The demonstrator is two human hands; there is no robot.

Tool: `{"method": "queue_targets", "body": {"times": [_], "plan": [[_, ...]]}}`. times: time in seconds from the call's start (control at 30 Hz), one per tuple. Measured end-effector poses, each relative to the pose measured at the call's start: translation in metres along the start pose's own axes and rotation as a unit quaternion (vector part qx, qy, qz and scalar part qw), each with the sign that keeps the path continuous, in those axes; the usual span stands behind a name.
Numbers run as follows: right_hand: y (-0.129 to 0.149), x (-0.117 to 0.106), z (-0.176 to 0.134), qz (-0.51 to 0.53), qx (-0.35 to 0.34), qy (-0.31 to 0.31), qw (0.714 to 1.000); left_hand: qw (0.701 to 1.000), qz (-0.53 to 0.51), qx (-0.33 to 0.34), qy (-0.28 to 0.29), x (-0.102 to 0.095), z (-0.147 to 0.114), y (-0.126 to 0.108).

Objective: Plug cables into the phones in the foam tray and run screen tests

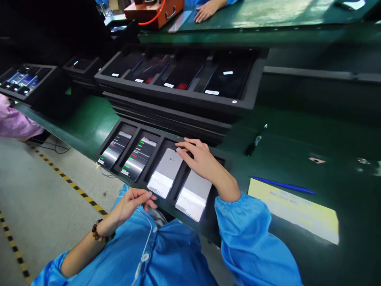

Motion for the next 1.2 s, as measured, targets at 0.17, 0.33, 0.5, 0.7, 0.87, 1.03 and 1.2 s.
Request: {"method": "queue_targets", "body": {"times": [0.17, 0.33, 0.5, 0.7, 0.87, 1.03, 1.2], "plan": [[-0.007, 0.002, 0.0, 0.013, -0.009, 0.0, 1.0, 0.994, 0.103, 0.033, -0.002, -0.005, -0.004, -0.005], [-0.014, -0.001, 0.001, 0.022, 0.014, 0.0, 1.0, 0.936, 0.323, 0.115, -0.083, -0.029, -0.027, -0.036], [-0.012, -0.012, -0.008, 0.04, 0.021, 0.008, 0.999, 0.909, 0.269, 0.179, -0.262, -0.081, -0.043, -0.054], [-0.016, -0.035, -0.067, 0.003, 0.056, -0.142, 0.988, 0.795, 0.272, 0.141, -0.523, -0.186, -0.038, -0.035], [-0.012, -0.006, -0.129, 0.013, 0.084, -0.282, 0.956, 0.85, 0.251, 0.096, -0.454, -0.226, -0.004, -0.018], [-0.004, 0.038, -0.145, 0.046, 0.114, -0.342, 0.932, 0.855, 0.251, 0.08, -0.448, -0.226, 0.012, -0.021], [-0.015, 0.036, -0.144, 0.039, 0.104, -0.372, 0.921, 0.889, 0.184, 0.092, -0.409, -0.249, 0.021, -0.022]]}}
Point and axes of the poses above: each hand's wrist, its own z-axis towards the middle knuckle, its own x-axis out of the palm, y = z × x, the point moved 4 cm from there along z, towards the middle knuckle, and after that the axes turned 14 degrees about z, right-handed, at the moved point
